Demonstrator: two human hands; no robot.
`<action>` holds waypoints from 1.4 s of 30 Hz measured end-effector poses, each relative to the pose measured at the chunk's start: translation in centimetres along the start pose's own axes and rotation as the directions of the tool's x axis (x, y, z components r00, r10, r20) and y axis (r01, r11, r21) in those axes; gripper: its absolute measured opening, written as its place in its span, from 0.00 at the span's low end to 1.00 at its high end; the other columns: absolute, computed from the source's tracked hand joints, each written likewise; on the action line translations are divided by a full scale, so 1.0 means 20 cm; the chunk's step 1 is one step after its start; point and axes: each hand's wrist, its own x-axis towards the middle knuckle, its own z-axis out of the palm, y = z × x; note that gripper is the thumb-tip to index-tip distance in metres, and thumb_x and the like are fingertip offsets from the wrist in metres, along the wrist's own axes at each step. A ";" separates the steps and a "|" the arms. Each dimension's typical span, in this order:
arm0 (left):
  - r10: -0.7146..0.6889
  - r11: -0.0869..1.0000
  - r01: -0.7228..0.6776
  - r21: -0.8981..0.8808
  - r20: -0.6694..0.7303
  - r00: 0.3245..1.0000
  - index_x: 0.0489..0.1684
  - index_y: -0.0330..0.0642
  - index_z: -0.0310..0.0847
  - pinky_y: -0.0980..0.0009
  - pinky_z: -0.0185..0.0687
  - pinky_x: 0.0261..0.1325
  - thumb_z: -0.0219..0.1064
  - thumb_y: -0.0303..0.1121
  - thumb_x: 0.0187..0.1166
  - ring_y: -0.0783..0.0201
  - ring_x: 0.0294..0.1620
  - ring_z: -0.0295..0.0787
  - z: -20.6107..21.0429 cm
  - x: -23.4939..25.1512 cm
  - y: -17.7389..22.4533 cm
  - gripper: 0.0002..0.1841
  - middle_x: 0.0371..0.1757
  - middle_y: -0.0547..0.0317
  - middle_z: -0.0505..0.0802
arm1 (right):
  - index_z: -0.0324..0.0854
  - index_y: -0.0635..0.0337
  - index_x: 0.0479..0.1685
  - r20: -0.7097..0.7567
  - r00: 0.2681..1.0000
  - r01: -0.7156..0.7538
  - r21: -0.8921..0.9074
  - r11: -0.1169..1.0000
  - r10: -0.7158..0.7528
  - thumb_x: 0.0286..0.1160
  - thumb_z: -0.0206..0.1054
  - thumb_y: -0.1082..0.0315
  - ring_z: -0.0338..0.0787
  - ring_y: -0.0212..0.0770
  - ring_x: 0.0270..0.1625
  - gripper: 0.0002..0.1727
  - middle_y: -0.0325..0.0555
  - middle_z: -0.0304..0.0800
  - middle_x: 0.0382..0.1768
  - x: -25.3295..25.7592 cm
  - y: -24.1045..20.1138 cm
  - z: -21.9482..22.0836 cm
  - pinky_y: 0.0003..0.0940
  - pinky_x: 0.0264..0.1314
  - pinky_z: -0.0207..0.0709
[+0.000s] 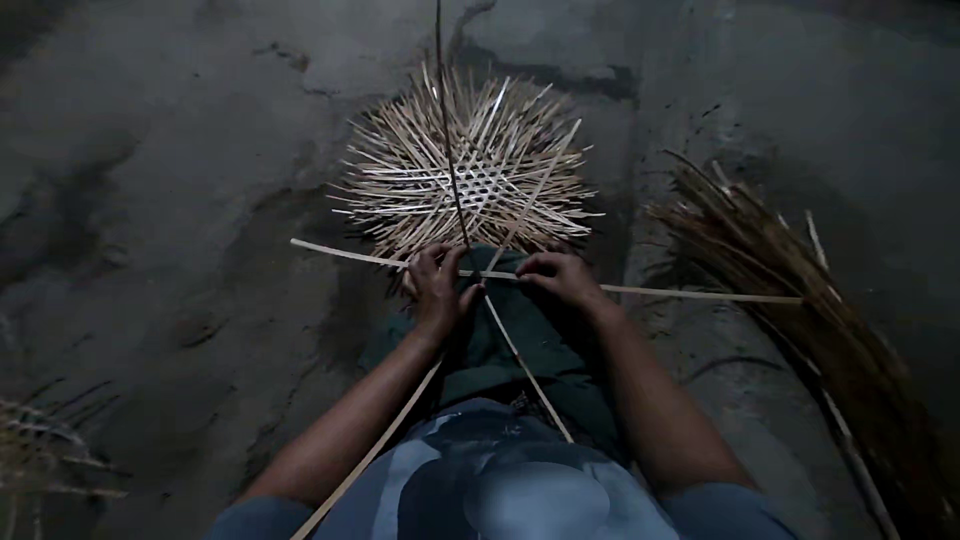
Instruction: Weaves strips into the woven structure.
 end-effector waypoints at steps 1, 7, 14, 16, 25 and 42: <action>0.007 1.000 -0.007 0.002 0.020 1.000 0.74 0.60 0.79 0.27 0.60 0.73 0.83 0.46 0.65 0.37 0.80 0.68 0.00 0.00 0.00 0.33 0.76 0.48 0.79 | 0.93 0.48 0.49 -0.012 1.000 0.004 0.030 1.000 -0.004 0.80 0.72 0.64 0.93 0.37 0.50 0.07 0.38 0.96 0.49 -0.01 0.02 0.02 0.48 0.60 0.88; 0.050 0.999 -0.048 -0.021 0.140 0.989 0.79 0.53 0.74 0.26 0.54 0.78 0.80 0.44 0.70 0.42 0.77 0.75 0.00 0.04 -0.01 0.35 0.67 0.55 0.89 | 0.93 0.50 0.49 -0.045 0.999 -0.019 0.060 0.998 0.022 0.80 0.71 0.65 0.93 0.35 0.52 0.07 0.38 0.96 0.49 -0.05 0.01 -0.01 0.45 0.63 0.86; 0.076 0.997 -0.077 0.004 0.111 0.991 0.80 0.55 0.73 0.26 0.45 0.83 0.81 0.43 0.69 0.45 0.77 0.76 0.01 0.03 -0.02 0.35 0.66 0.59 0.89 | 0.93 0.52 0.48 -0.032 0.997 -0.070 0.098 0.993 0.074 0.78 0.72 0.68 0.93 0.34 0.54 0.07 0.39 0.96 0.50 -0.11 0.19 -0.17 0.43 0.64 0.86; 0.080 0.997 -0.081 0.000 0.131 0.988 0.81 0.55 0.72 0.26 0.41 0.84 0.80 0.43 0.70 0.48 0.76 0.77 0.01 0.04 -0.02 0.35 0.62 0.61 0.91 | 0.93 0.52 0.49 -0.036 0.995 -0.084 0.112 0.990 0.089 0.78 0.72 0.68 0.93 0.35 0.54 0.07 0.40 0.96 0.50 -0.14 0.21 -0.17 0.43 0.64 0.86; 0.073 0.997 -0.073 -0.010 0.181 0.981 0.83 0.52 0.71 0.23 0.39 0.85 0.81 0.43 0.69 0.45 0.77 0.78 0.00 0.06 0.00 0.38 0.64 0.60 0.92 | 0.93 0.52 0.49 -0.093 0.994 0.060 0.010 0.998 -0.059 0.78 0.72 0.66 0.92 0.37 0.55 0.08 0.42 0.95 0.52 -0.10 0.23 -0.11 0.44 0.66 0.85; 0.254 0.950 -0.288 0.122 0.232 0.939 0.72 0.78 0.84 0.15 0.36 0.78 0.68 0.42 0.84 0.34 0.77 0.75 -0.01 0.04 0.07 0.20 0.65 0.47 0.90 | 0.94 0.42 0.51 -0.226 0.948 0.144 -0.316 0.938 -0.222 0.76 0.73 0.61 0.87 0.43 0.67 0.09 0.38 0.94 0.57 -0.16 0.26 -0.01 0.50 0.76 0.76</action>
